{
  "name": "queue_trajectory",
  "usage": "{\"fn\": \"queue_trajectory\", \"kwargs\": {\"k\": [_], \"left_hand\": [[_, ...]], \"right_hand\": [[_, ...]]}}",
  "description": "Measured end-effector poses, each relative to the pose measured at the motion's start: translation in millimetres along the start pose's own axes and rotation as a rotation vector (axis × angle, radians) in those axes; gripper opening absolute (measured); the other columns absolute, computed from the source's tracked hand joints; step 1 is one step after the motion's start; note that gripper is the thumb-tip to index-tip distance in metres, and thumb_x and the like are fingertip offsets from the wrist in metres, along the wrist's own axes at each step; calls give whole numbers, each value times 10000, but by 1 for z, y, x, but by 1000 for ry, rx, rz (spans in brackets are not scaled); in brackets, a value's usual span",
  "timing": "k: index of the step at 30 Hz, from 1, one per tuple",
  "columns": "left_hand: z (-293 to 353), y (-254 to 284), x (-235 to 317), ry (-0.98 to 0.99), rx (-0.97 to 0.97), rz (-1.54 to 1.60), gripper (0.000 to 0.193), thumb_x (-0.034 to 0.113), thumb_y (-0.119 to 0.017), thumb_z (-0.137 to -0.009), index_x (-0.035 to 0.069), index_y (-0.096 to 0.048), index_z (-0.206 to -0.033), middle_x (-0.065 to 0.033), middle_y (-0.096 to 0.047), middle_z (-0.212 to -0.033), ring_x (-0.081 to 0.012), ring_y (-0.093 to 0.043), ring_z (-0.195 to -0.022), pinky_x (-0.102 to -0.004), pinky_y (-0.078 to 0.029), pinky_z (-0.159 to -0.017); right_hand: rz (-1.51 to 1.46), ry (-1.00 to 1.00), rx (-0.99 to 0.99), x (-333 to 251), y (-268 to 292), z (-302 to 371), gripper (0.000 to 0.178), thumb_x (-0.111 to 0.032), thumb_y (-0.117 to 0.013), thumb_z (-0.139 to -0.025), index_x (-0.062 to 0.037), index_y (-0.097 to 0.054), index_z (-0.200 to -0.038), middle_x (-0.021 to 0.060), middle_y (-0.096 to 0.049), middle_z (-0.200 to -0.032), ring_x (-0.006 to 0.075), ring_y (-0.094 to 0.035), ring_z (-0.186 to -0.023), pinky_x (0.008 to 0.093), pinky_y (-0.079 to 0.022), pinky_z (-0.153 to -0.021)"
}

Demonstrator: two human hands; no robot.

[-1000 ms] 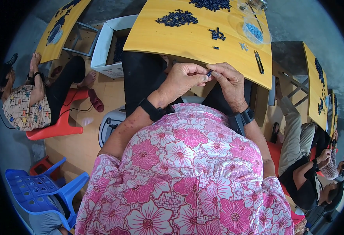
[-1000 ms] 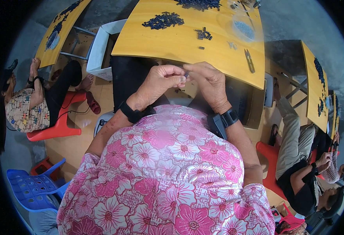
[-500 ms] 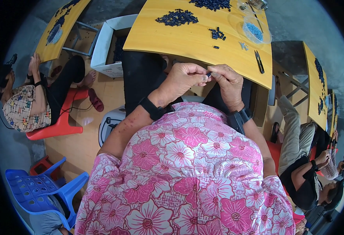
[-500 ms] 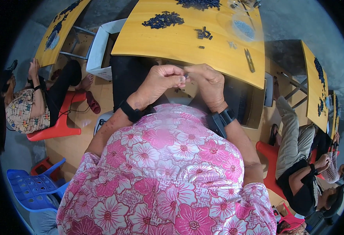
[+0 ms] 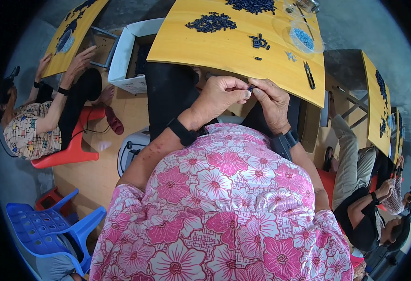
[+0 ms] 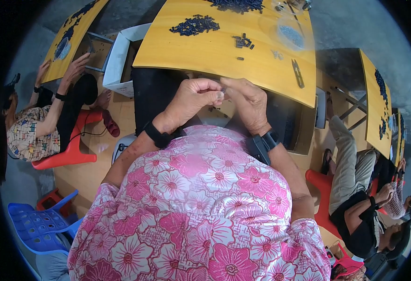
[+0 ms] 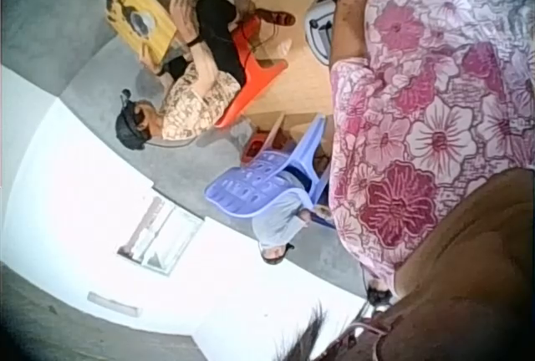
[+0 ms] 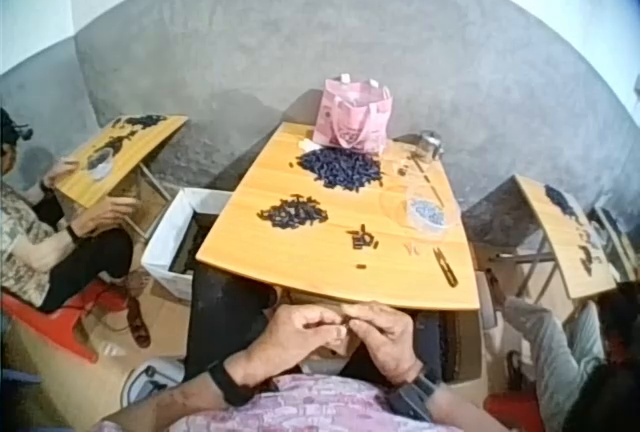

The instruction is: Assembling small blue and black plastic components on a wooden work surface.

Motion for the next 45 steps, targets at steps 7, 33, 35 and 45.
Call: {"fn": "queue_trajectory", "kwargs": {"k": [7,33,35,45], "left_hand": [[-1,4,1,-7,22,-84,157,94,-661,-882,-25,-670,-985,-28,-661,-819,-71,-601,-756,-213,-495,-706],[-8,8,-8,-27,19,-220,85,26,-625,-878,-32,-646,-936,-59,-688,-851,-112,-656,-834,-236,-514,-755],[-11,10,-9,-14,23,-238,87,22,-625,-876,-35,-642,-940,-63,-688,-848,-115,-655,-828,-237,-515,-754],[-45,38,23,-224,169,-439,49,-38,-633,-829,-53,-653,-871,-92,-664,-869,-150,-668,-785,-246,-520,-723]], "right_hand": [[-61,-17,-11,2,-1,1,280,81,-612,-828,-6,-690,-1083,94,-669,-981,143,-643,-863,245,-506,-790],[-60,-65,-14,15,-4,-3,207,60,-596,-850,-4,-709,-1010,76,-653,-961,140,-636,-835,248,-511,-764],[-44,-95,-23,17,-6,-8,212,65,-597,-846,-5,-709,-1011,78,-654,-961,139,-637,-838,249,-513,-763],[-358,-462,39,64,-8,-47,147,-60,-636,-867,7,-706,-977,57,-677,-833,121,-619,-740,252,-508,-712]]}}
Point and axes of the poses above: each hand's wrist, its own z-axis away from the middle knuckle, its own y-axis out of the back of the hand, x = y × z, the point moved 10 cm from there along -z, towards the middle knuckle
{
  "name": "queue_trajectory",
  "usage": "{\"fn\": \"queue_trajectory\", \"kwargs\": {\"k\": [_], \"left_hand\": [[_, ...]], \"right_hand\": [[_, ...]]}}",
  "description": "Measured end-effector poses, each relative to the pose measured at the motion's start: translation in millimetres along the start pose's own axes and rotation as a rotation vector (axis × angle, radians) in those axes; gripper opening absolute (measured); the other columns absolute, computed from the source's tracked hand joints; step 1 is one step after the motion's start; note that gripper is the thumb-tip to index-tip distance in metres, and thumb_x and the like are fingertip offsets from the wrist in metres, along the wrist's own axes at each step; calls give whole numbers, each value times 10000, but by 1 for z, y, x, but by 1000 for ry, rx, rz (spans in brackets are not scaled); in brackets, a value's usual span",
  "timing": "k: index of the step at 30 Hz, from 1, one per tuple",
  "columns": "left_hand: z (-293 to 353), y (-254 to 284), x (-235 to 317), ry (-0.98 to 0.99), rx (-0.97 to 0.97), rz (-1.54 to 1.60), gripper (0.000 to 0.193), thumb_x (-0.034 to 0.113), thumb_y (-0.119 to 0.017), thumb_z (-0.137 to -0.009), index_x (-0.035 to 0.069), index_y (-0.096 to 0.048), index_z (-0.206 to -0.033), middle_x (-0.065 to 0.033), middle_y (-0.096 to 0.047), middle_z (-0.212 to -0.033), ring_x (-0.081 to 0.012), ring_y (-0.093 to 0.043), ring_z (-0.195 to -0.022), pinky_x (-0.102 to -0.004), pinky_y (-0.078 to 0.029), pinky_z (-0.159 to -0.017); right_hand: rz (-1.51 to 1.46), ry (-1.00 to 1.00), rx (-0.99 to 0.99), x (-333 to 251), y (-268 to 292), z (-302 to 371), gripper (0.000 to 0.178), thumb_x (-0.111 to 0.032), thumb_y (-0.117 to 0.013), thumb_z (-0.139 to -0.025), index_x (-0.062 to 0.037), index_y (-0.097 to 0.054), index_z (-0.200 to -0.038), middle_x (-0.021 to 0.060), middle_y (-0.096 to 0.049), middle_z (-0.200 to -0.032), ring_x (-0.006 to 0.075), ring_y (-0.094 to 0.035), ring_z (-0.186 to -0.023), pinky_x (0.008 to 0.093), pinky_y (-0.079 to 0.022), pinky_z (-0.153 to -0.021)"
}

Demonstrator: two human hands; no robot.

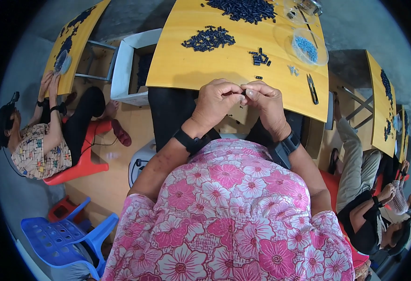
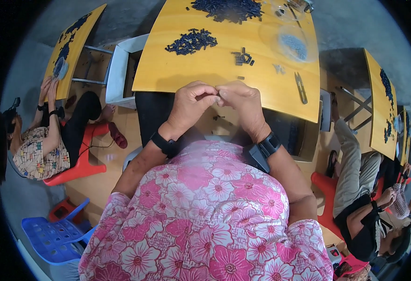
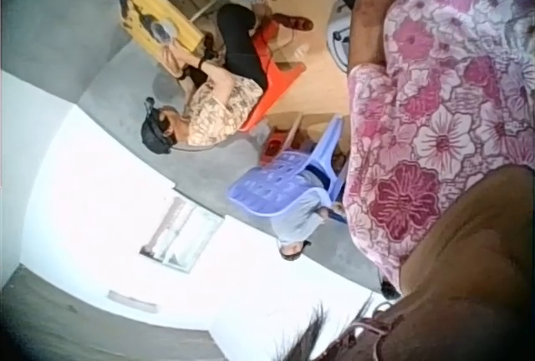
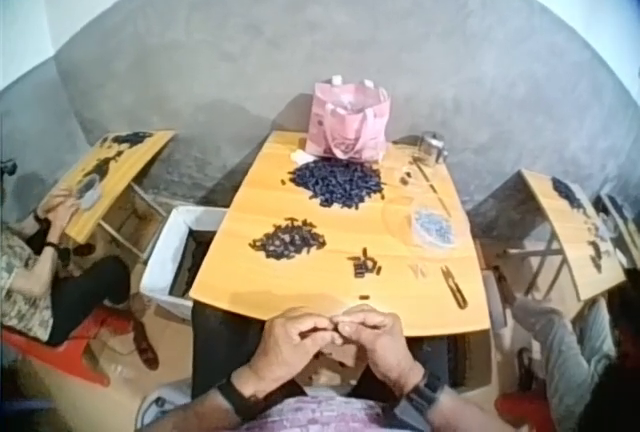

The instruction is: Assembling small blue and black plastic components on a wooden work surface.

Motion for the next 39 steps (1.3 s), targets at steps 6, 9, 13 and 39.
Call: {"fn": "queue_trajectory", "kwargs": {"k": [6,9,13,39], "left_hand": [[-18,7,-11,-13,44,-102,46,2,-669,-803,-4,-672,-849,-73,-675,-790,-157,-643,-751,-275,-503,-706],[-23,13,-14,-64,70,-169,54,17,-684,-784,15,-678,-838,-75,-677,-775,-188,-632,-741,-299,-495,-695],[-28,20,-14,-107,92,-255,76,21,-700,-747,38,-685,-819,-81,-671,-763,-229,-617,-744,-325,-491,-693],[-30,19,-25,-195,124,-433,78,139,-716,-688,96,-687,-746,-47,-634,-754,-269,-572,-787,-381,-468,-736]], "right_hand": [[-92,-160,18,12,2,-22,147,-89,-640,-876,12,-691,-969,64,-679,-798,124,-623,-735,266,-515,-717],[-93,-204,7,17,2,-30,139,-96,-649,-875,10,-689,-954,74,-682,-803,128,-629,-726,268,-523,-710],[-51,-236,29,18,0,-38,121,-82,-656,-865,7,-687,-941,82,-689,-817,136,-646,-724,258,-539,-692],[666,473,112,-52,-43,-75,199,-123,-592,-881,-34,-651,-1050,114,-661,-964,249,-618,-874,332,-486,-789]]}}
Point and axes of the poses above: each hand's wrist, its own z-axis away from the middle knuckle, its own y-axis out of the back of the hand, x = y × z, the point moved 10 cm from there along -z, towards the middle knuckle
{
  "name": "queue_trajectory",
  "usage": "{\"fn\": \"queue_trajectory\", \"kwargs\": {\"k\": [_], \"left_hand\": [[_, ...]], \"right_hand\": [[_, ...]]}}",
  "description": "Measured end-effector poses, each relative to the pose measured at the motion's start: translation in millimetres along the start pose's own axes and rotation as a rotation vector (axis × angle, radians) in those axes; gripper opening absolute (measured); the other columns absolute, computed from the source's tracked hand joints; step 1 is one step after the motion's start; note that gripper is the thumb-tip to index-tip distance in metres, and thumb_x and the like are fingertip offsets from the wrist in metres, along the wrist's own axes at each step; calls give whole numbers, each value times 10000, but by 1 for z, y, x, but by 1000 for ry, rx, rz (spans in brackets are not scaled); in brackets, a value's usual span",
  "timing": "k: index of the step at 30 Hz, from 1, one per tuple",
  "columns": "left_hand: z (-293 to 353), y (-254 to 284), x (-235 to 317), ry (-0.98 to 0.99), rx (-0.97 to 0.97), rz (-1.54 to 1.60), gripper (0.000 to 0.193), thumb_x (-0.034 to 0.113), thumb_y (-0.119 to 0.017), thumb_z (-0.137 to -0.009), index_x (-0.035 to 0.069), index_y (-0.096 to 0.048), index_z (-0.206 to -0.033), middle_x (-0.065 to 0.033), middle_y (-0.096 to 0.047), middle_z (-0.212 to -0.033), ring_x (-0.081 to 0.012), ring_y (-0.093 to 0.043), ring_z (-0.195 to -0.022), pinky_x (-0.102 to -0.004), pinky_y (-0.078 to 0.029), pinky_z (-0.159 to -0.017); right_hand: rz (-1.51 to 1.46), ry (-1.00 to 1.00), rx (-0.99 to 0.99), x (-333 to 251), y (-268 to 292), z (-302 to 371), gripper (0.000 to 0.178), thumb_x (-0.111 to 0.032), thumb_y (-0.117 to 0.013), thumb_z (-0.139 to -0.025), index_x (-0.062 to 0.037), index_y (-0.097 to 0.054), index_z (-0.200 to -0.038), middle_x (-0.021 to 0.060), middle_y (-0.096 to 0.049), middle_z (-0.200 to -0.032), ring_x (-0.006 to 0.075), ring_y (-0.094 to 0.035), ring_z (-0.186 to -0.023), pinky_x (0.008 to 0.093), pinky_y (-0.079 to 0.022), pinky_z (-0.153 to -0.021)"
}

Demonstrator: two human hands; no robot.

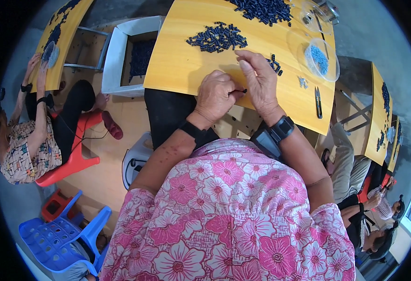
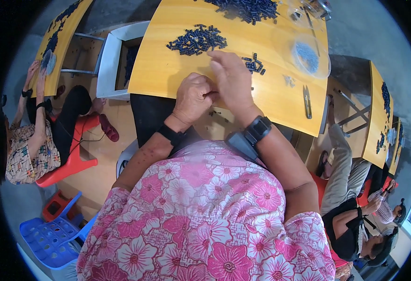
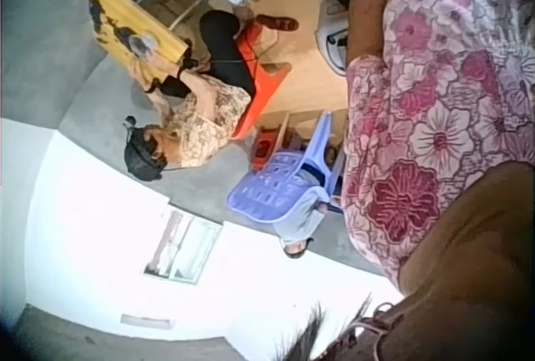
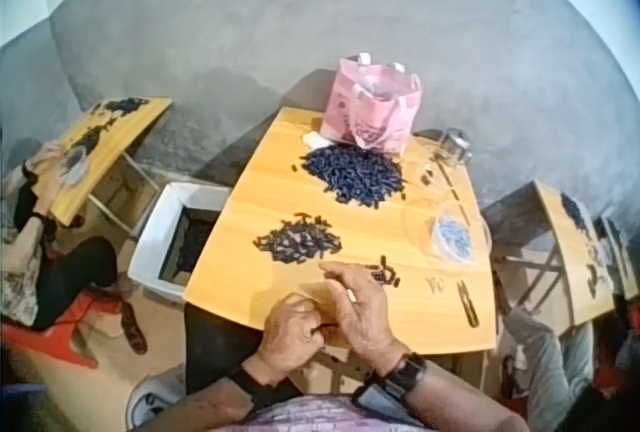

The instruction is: Assembling small blue and black plastic components on a wooden work surface.

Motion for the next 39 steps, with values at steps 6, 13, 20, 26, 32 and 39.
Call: {"fn": "queue_trajectory", "kwargs": {"k": [6,13,20,26,32,39], "left_hand": [[8,-2,-12,80,48,16,141,136,-699,-700,60,-675,-816,-107,-636,-813,-331,-583,-886,-441,-462,-774],[13,-2,-23,84,133,83,304,157,-693,-743,30,-607,-1005,-163,-619,-965,-381,-576,-931,-476,-466,-775],[17,-3,-22,84,146,69,252,136,-680,-766,18,-624,-982,-158,-637,-971,-357,-594,-934,-455,-481,-771],[15,-5,-20,79,83,92,266,153,-694,-759,17,-631,-979,-165,-638,-943,-352,-613,-874,-445,-494,-739],[19,-13,-28,67,40,58,299,210,-712,-753,32,-647,-984,-153,-649,-936,-335,-631,-860,-434,-507,-719],[21,-13,-28,85,20,121,293,221,-708,-755,45,-666,-985,-141,-649,-990,-325,-636,-893,-426,-513,-729]], "right_hand": [[240,352,-285,-32,-50,-5,486,-463,-498,-921,-75,-586,-1201,156,-614,-1067,361,-537,-1032,434,-443,-918],[192,414,-442,-32,-68,6,582,-562,-502,-883,-88,-575,-1213,168,-592,-1053,362,-542,-1012,431,-458,-892],[256,420,-565,-30,-75,13,662,-641,-435,-868,-73,-604,-1165,176,-585,-1059,370,-549,-1007,448,-433,-922],[224,447,-523,-30,-76,12,555,-562,-522,-849,-77,-636,-1093,155,-597,-1024,342,-552,-998,430,-438,-905],[226,463,-620,-27,-82,15,660,-661,-487,-835,-84,-627,-1124,169,-590,-1049,364,-555,-1003,442,-443,-907],[205,452,-600,-22,-81,16,713,-712,-504,-789,-96,-629,-1126,161,-588,-1052,363,-557,-991,444,-448,-896]]}}
Point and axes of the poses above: each hand's wrist, its own z-axis away from the middle knuckle, its own y-axis out of the back of the hand, x = y × z, the point moved 10 cm from there along -z, towards the middle knuckle
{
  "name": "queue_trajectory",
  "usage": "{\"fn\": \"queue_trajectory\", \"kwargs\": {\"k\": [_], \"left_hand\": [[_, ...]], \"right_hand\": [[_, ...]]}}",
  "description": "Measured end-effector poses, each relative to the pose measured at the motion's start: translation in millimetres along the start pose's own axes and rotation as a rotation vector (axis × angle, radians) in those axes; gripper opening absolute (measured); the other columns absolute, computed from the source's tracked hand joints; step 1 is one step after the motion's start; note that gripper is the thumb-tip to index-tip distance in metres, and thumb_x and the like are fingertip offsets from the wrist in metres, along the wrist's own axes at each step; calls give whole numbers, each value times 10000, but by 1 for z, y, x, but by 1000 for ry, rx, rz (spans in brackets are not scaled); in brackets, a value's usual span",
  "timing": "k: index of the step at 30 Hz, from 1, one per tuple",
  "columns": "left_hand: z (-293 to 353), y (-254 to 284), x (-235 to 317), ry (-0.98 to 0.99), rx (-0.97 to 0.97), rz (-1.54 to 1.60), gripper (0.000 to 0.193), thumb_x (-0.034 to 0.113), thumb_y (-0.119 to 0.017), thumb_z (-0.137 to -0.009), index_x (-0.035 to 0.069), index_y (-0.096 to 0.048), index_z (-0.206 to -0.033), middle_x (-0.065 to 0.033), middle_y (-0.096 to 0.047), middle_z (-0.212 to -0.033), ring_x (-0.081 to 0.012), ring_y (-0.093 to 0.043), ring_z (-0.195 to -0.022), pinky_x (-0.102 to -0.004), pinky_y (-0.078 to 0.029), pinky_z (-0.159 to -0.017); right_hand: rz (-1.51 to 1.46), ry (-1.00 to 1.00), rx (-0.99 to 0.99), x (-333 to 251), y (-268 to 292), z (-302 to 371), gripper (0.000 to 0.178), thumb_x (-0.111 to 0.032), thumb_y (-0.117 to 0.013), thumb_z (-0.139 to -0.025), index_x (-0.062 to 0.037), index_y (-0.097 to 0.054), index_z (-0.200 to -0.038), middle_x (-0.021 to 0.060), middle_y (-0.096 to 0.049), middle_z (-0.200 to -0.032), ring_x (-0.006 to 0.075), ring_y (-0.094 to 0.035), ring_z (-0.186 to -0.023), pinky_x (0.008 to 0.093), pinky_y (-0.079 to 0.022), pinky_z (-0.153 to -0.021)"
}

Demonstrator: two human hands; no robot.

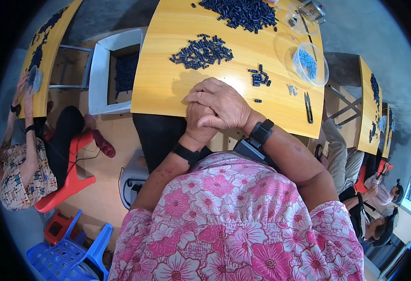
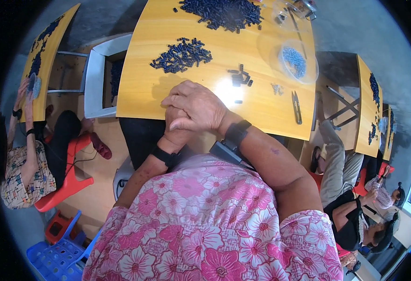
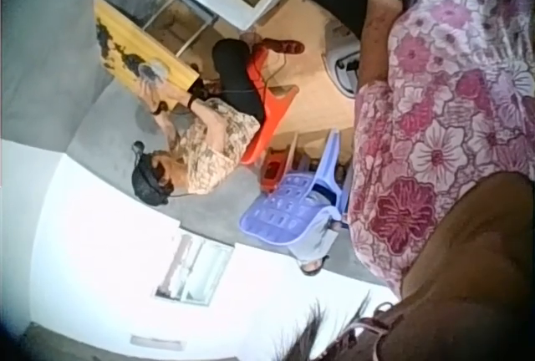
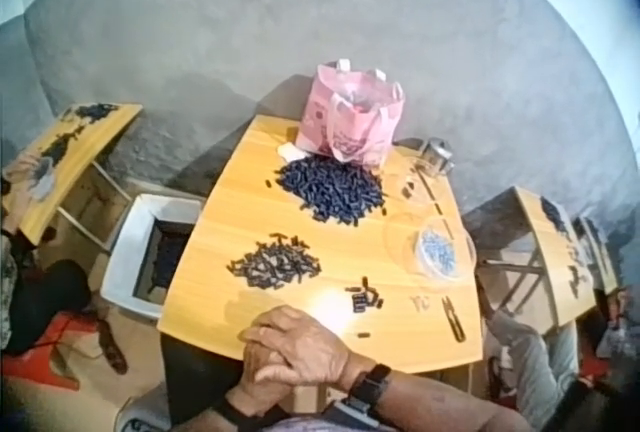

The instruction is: Assembling small blue and black plastic components on a wooden work surface.

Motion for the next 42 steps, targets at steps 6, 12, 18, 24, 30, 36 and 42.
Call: {"fn": "queue_trajectory", "kwargs": {"k": [6,12,18,24,30,36,42], "left_hand": [[0,3,6,-42,41,-82,321,238,-697,-763,37,-652,-1009,-150,-643,-977,-333,-630,-902,-424,-508,-725],[-4,6,7,-3,33,3,329,260,-682,-777,31,-640,-1009,-158,-641,-961,-337,-632,-885,-429,-506,-722],[0,3,2,3,12,-1,322,267,-684,-778,41,-638,-1002,-153,-648,-938,-332,-638,-867,-427,-505,-719],[0,2,9,-34,-16,-52,294,258,-689,-746,52,-666,-955,-129,-657,-926,-325,-633,-866,-430,-495,-741],[-6,10,19,-109,24,-27,163,198,-693,-721,72,-693,-825,-101,-664,-908,-305,-629,-843,-411,-490,-741],[-19,18,23,-2,12,94,127,60,-729,-698,85,-707,-821,-88,-676,-848,-253,-617,-787,-352,-492,-706],[-10,24,11,203,76,320,96,31,-687,-808,22,-702,-902,-79,-683,-817,-163,-624,-771,-275,-492,-710]], "right_hand": [[-6,9,-7,-2,-1,0,735,-722,-501,-780,-100,-621,-1154,166,-585,-1062,367,-555,-994,445,-446,-905],[17,24,0,-3,0,0,798,-749,-479,-767,-98,-584,-1216,171,-570,-1099,370,-543,-1014,443,-437,-921],[-4,21,-6,-4,1,1,820,-750,-480,-767,-88,-562,-1244,178,-564,-1115,373,-536,-1032,447,-426,-935],[-6,53,70,0,2,8,789,-731,-512,-767,-72,-588,-1195,170,-573,-1098,363,-540,-1021,438,-427,-922],[-51,62,40,-2,8,5,698,-651,-566,-794,-51,-613,-1147,160,-580,-1097,342,-546,-1024,410,-428,-929],[-819,-511,543,57,39,53,344,-256,-500,-982,7,-607,-1177,75,-641,-1008,142,-593,-903,285,-488,-834],[-895,-711,536,48,36,94,251,-98,-545,-953,2,-629,-1168,58,-663,-961,98,-608,-796,270,-519,-775]]}}
Point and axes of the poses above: each hand's wrist, its own z-axis away from the middle knuckle, its own y-axis out of the back of the hand, x = y × z, the point moved 10 cm from there along -z, towards the middle knuckle
